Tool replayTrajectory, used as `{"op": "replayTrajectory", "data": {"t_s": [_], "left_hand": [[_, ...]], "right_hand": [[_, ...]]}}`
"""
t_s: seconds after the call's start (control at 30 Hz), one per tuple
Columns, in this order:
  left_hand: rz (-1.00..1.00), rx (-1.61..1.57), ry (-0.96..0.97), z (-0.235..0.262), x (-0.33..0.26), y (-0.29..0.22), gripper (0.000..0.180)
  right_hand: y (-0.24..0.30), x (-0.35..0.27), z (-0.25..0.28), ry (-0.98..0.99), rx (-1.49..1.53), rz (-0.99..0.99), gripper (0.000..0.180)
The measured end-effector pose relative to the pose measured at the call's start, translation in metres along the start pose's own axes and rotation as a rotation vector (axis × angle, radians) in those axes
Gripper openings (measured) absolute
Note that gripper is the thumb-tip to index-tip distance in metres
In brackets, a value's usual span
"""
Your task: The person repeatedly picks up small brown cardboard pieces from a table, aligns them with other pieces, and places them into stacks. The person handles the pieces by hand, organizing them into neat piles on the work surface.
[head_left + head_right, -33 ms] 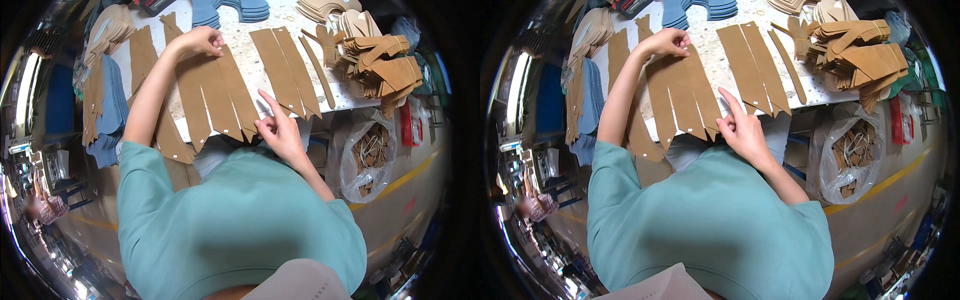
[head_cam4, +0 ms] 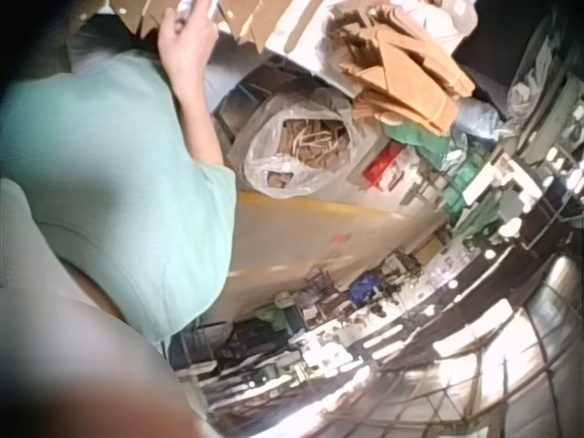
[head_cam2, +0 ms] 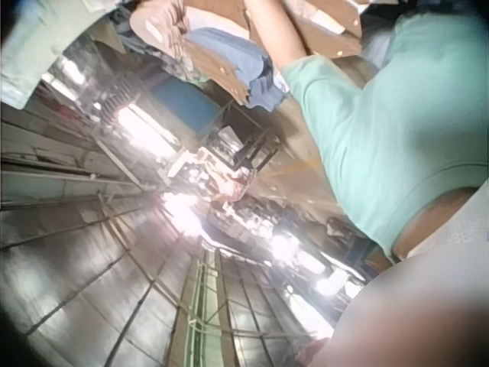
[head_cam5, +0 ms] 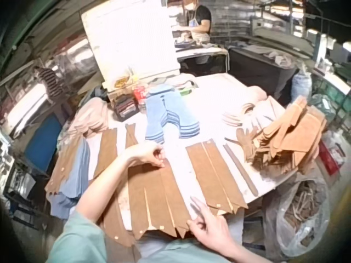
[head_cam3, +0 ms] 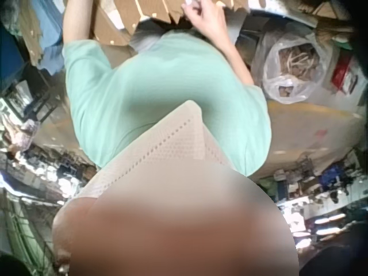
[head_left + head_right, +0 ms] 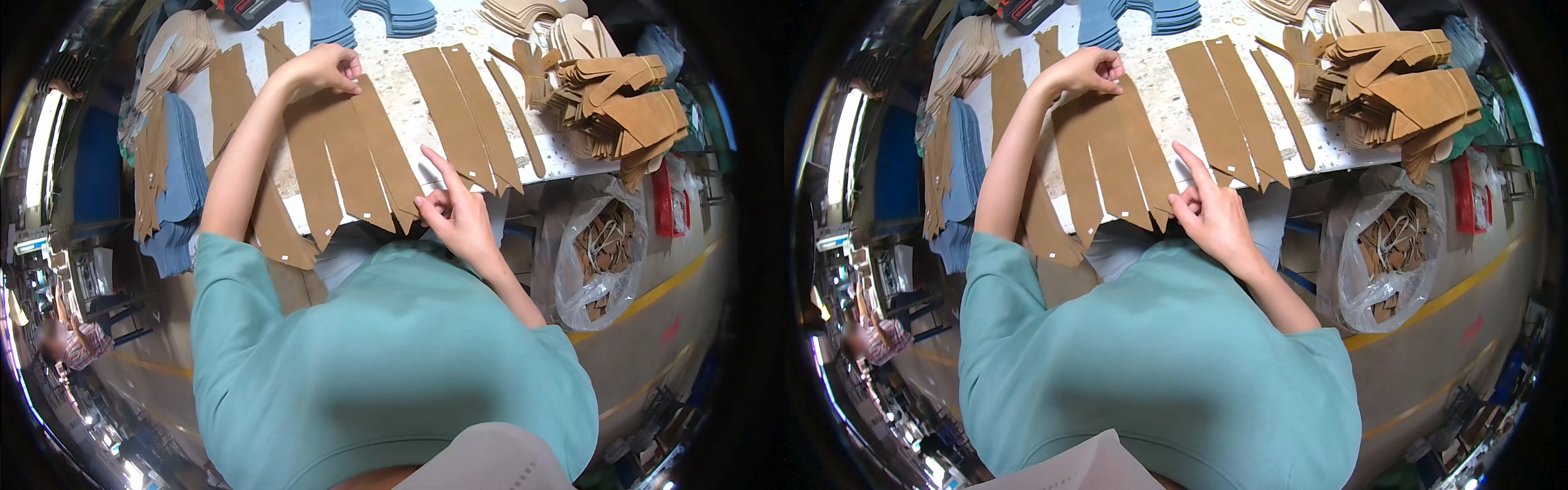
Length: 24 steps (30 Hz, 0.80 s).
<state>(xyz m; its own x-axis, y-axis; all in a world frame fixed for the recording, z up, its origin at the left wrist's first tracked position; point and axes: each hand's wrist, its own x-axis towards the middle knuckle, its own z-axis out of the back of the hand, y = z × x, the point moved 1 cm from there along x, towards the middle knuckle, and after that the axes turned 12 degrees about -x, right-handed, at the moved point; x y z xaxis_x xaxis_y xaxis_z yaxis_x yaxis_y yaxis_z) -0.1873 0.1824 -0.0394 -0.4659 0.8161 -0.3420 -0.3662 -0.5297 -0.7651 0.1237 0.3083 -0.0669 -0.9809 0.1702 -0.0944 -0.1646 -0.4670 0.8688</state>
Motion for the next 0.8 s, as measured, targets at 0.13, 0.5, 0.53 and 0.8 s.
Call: {"op": "replayTrajectory", "data": {"t_s": [0.13, 0.5, 0.53, 0.8], "left_hand": [[0.035, -0.028, 0.101, 0.006, 0.007, -0.011, 0.027], [-0.323, -0.269, -0.194, -0.020, 0.110, -0.061, 0.032], [-0.272, -0.176, -0.193, -0.027, 0.120, -0.063, 0.040], [-0.258, -0.019, -0.168, -0.044, 0.134, -0.048, 0.036]], "right_hand": [[0.002, 0.001, 0.002, -0.028, 0.085, 0.009, 0.073], [-0.030, -0.003, 0.080, -0.530, 0.200, -0.039, 0.051], [-0.035, -0.003, 0.082, -0.534, 0.171, -0.055, 0.050], [-0.055, 0.000, 0.073, -0.589, -0.178, -0.193, 0.029]]}}
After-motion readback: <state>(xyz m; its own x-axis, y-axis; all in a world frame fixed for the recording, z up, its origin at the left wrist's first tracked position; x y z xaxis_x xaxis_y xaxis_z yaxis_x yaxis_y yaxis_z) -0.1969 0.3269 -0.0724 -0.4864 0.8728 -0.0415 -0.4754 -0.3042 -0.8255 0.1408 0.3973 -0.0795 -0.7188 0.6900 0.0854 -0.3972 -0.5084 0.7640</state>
